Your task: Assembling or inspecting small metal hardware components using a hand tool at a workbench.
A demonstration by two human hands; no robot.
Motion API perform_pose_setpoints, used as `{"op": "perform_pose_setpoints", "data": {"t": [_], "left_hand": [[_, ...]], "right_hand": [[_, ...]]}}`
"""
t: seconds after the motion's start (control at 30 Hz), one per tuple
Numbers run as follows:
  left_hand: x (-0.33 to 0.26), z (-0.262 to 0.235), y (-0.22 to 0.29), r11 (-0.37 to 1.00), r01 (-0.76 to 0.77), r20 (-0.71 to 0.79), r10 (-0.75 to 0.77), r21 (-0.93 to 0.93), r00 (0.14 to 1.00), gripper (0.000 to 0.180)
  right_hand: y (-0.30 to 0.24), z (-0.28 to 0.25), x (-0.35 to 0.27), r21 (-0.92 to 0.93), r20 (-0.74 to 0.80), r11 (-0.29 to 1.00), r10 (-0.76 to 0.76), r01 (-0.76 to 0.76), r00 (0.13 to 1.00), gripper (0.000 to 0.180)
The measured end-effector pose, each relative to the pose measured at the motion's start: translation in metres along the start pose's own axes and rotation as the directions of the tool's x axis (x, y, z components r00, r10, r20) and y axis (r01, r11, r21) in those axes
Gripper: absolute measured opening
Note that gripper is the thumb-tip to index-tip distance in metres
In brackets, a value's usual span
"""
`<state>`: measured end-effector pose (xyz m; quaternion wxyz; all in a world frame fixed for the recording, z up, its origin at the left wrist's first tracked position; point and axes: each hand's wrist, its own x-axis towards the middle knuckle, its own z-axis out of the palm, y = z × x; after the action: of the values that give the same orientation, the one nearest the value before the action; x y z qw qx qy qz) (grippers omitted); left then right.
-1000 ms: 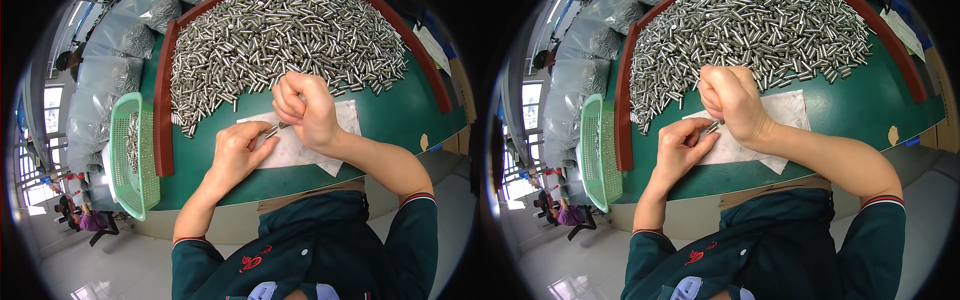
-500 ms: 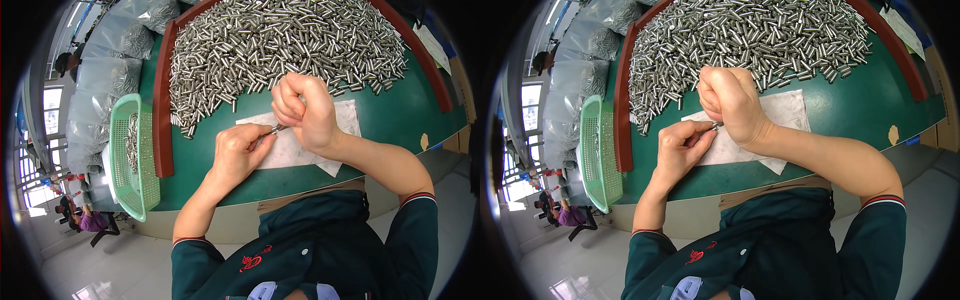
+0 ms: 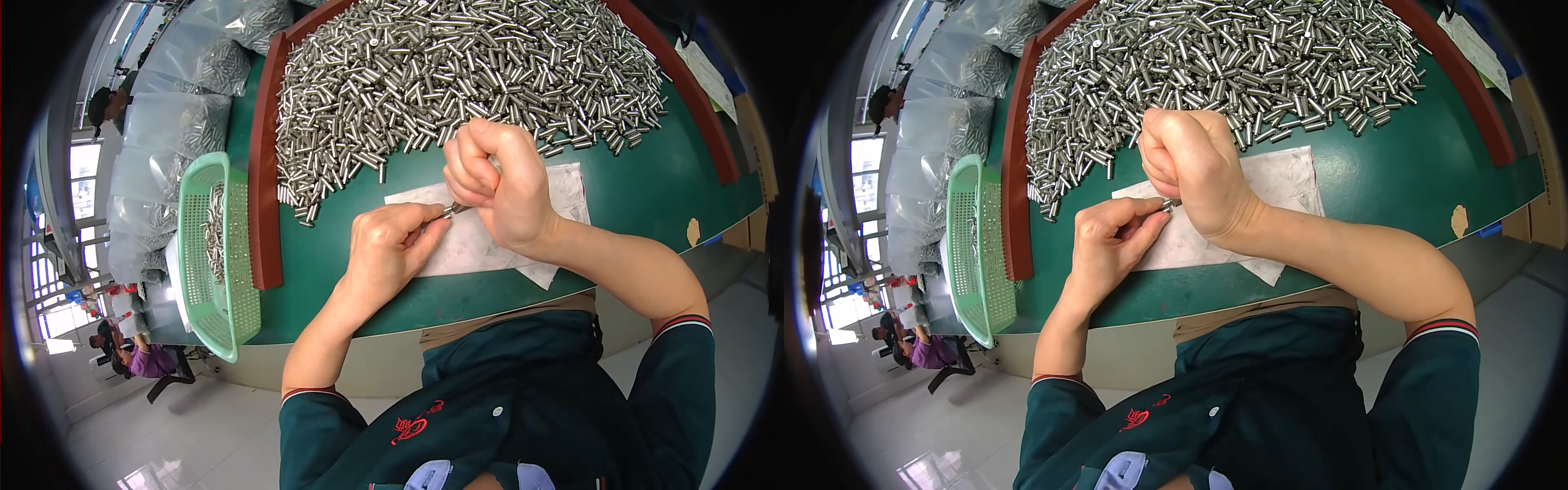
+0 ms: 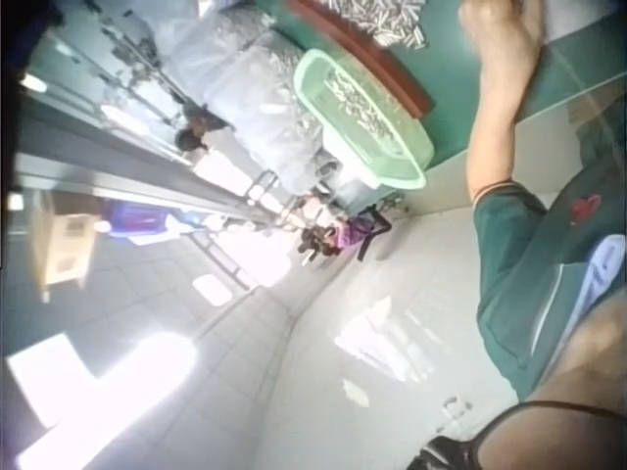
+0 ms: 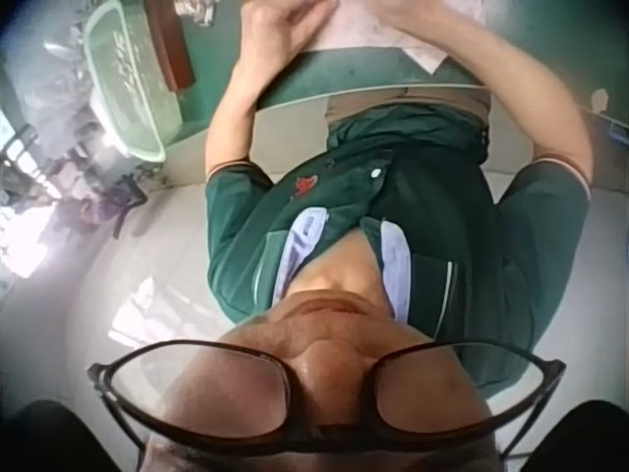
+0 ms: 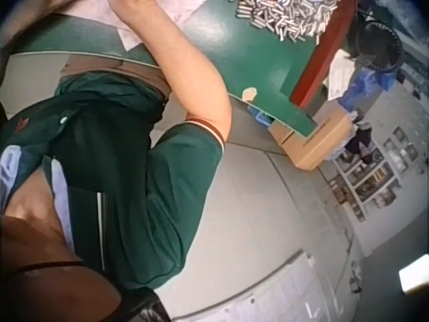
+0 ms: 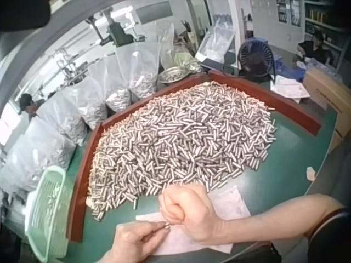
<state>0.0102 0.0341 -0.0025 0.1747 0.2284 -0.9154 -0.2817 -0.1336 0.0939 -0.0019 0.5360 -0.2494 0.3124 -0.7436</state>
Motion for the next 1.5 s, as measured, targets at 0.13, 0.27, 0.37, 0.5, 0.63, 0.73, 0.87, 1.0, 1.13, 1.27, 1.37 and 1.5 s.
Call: {"op": "perform_pose_setpoints", "data": {"t": [0.13,0.27,0.37,0.5,0.63,0.73,0.87,1.0,1.13,1.27,1.37,1.5], "left_hand": [[-0.002,0.002,-0.004,0.999,-0.023,-0.031,0.022,-0.032,0.999,0.010],[-0.001,0.002,-0.001,0.998,-0.062,-0.017,0.061,-0.023,0.998,0.009],[-0.001,-0.001,-0.002,0.999,-0.047,0.013,0.048,-0.024,0.999,0.009],[0.000,0.001,-0.002,0.998,-0.066,0.010,0.066,-0.015,0.998,0.009],[-0.002,0.002,-0.002,0.994,-0.102,-0.038,0.103,0.029,0.994,0.010],[0.000,0.003,-0.002,0.985,-0.150,-0.028,0.153,0.087,0.988,0.010],[0.002,0.001,-0.002,0.939,-0.253,-0.004,0.261,0.235,0.965,0.012],[0.007,0.003,-0.002,0.910,-0.292,-0.014,0.310,0.293,0.951,0.012],[0.007,0.000,-0.002,0.969,-0.183,-0.028,0.190,0.165,0.981,0.011],[0.005,-0.012,-0.003,0.914,0.249,0.051,-0.246,-0.321,0.968,0.008],[0.004,-0.023,-0.012,0.385,0.390,0.261,-0.346,-0.837,0.901,0.009],[0.006,-0.026,-0.021,0.002,0.390,0.369,-0.320,-0.921,0.872,0.011]], "right_hand": [[0.002,0.004,-0.002,-0.050,-0.007,0.998,-0.036,0.036,0.999,0.038],[0.008,0.007,-0.008,-0.227,0.019,0.964,-0.137,0.138,0.990,0.037],[0.010,0.008,-0.008,-0.318,0.083,0.927,-0.183,0.200,0.980,0.037],[0.006,0.005,-0.005,-0.184,-0.003,0.979,-0.092,0.090,0.996,0.038],[-0.002,0.004,-0.002,-0.109,-0.042,0.991,-0.081,0.076,0.996,0.039],[-0.003,0.003,-0.004,-0.094,-0.031,0.991,-0.096,0.093,0.995,0.039],[0.000,0.005,-0.001,-0.060,-0.037,0.997,-0.041,0.039,0.998,0.037],[-0.005,0.005,0.000,-0.046,-0.051,0.999,-0.027,0.025,0.998,0.037],[-0.006,0.001,0.002,-0.042,0.025,0.982,-0.183,0.184,0.983,0.034],[-0.003,0.006,-0.001,-0.092,0.064,0.986,-0.137,0.142,0.989,0.039],[-0.001,0.005,-0.003,-0.130,0.054,0.985,-0.103,0.110,0.993,0.038],[0.000,0.005,-0.003,-0.072,0.071,0.993,-0.087,0.092,0.994,0.038]]}}
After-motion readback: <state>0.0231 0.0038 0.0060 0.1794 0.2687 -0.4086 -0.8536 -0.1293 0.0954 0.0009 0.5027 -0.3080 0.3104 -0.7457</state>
